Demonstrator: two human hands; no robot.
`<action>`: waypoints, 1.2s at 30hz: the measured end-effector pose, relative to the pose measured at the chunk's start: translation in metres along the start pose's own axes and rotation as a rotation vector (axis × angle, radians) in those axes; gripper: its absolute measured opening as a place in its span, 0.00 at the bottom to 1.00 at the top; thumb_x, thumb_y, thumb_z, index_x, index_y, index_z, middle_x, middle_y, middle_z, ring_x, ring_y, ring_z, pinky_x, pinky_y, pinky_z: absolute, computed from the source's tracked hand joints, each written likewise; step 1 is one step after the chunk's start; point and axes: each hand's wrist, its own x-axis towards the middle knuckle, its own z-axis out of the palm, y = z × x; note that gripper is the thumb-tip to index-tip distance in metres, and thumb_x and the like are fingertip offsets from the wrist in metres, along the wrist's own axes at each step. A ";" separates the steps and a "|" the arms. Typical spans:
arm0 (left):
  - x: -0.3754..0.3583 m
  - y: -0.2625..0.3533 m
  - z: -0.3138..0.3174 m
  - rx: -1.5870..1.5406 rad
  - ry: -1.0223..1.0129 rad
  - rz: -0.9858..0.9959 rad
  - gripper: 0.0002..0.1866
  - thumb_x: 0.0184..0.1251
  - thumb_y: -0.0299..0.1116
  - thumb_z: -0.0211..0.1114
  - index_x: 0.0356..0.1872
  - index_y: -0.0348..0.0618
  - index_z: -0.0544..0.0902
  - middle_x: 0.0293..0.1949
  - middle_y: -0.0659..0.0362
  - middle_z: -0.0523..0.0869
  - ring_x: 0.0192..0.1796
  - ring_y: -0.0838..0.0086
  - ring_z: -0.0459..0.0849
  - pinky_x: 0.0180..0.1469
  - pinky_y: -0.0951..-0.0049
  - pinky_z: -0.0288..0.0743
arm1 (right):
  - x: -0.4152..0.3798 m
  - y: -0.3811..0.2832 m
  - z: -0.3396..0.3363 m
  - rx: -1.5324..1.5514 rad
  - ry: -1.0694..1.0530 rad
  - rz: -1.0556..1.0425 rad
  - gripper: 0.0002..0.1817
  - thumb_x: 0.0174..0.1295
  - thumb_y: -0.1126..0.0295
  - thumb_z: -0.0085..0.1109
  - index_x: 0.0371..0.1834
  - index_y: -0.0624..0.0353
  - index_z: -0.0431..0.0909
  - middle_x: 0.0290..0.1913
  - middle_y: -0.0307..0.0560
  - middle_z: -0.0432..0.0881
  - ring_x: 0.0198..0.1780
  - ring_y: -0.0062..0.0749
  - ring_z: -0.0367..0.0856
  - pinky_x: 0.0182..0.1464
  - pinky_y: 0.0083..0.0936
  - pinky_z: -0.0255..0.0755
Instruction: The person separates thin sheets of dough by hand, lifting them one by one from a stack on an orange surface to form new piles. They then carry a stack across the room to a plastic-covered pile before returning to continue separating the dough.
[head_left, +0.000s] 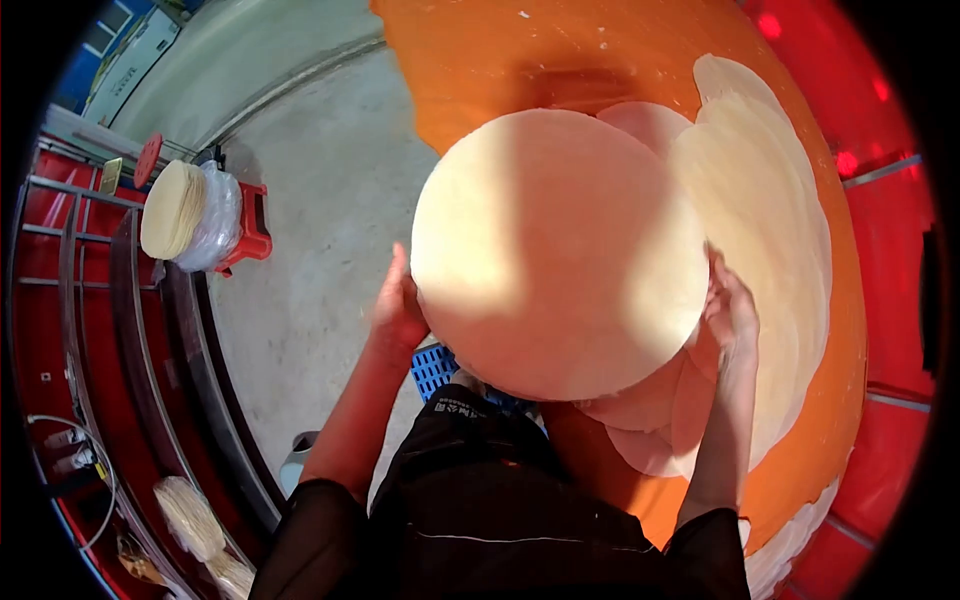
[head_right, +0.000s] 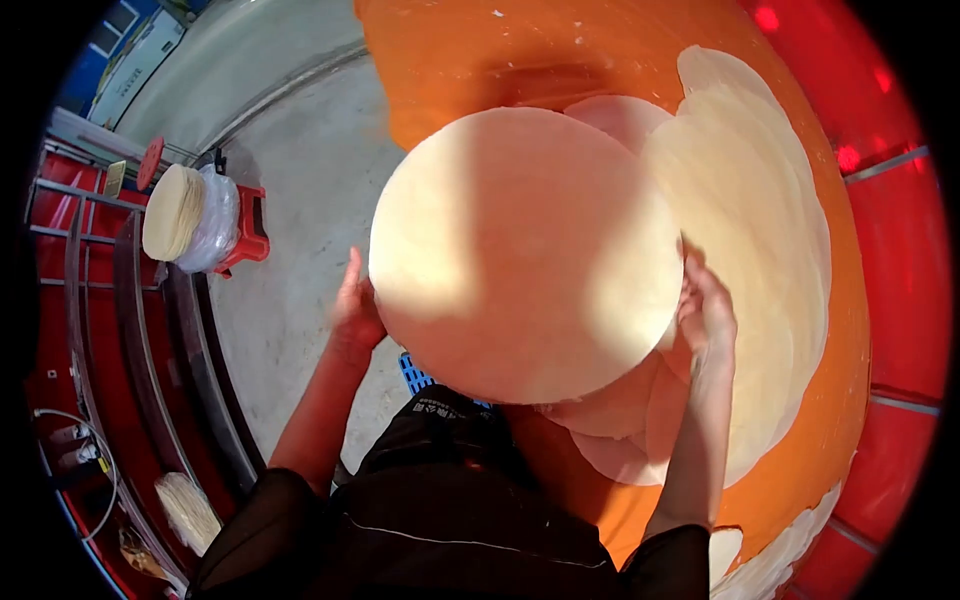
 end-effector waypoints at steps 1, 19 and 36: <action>-0.007 -0.002 -0.002 -0.129 -0.027 -0.074 0.35 0.63 0.59 0.44 0.58 0.36 0.65 0.58 0.52 0.70 0.59 0.61 0.68 0.59 0.60 0.61 | 0.021 -0.010 -0.004 -0.032 -0.093 0.014 0.22 0.59 0.60 0.55 0.52 0.63 0.70 0.38 0.43 0.80 0.32 0.21 0.78 0.34 0.18 0.72; 0.052 0.013 0.023 0.359 0.052 0.063 0.23 0.62 0.47 0.57 0.48 0.37 0.74 0.41 0.57 0.80 0.43 0.75 0.79 0.47 0.74 0.72 | 0.013 0.037 -0.069 -0.395 0.026 -0.120 0.15 0.51 0.70 0.63 0.42 0.61 0.75 0.40 0.39 0.77 0.45 0.21 0.73 0.47 0.19 0.66; -0.019 -0.030 -0.009 0.297 0.073 0.095 0.23 0.52 0.24 0.65 0.49 0.39 0.67 0.46 0.56 0.77 0.49 0.70 0.76 0.50 0.68 0.72 | 0.001 0.006 -0.023 -0.107 0.011 0.103 0.32 0.54 0.62 0.62 0.60 0.63 0.63 0.54 0.41 0.72 0.53 0.28 0.71 0.54 0.21 0.64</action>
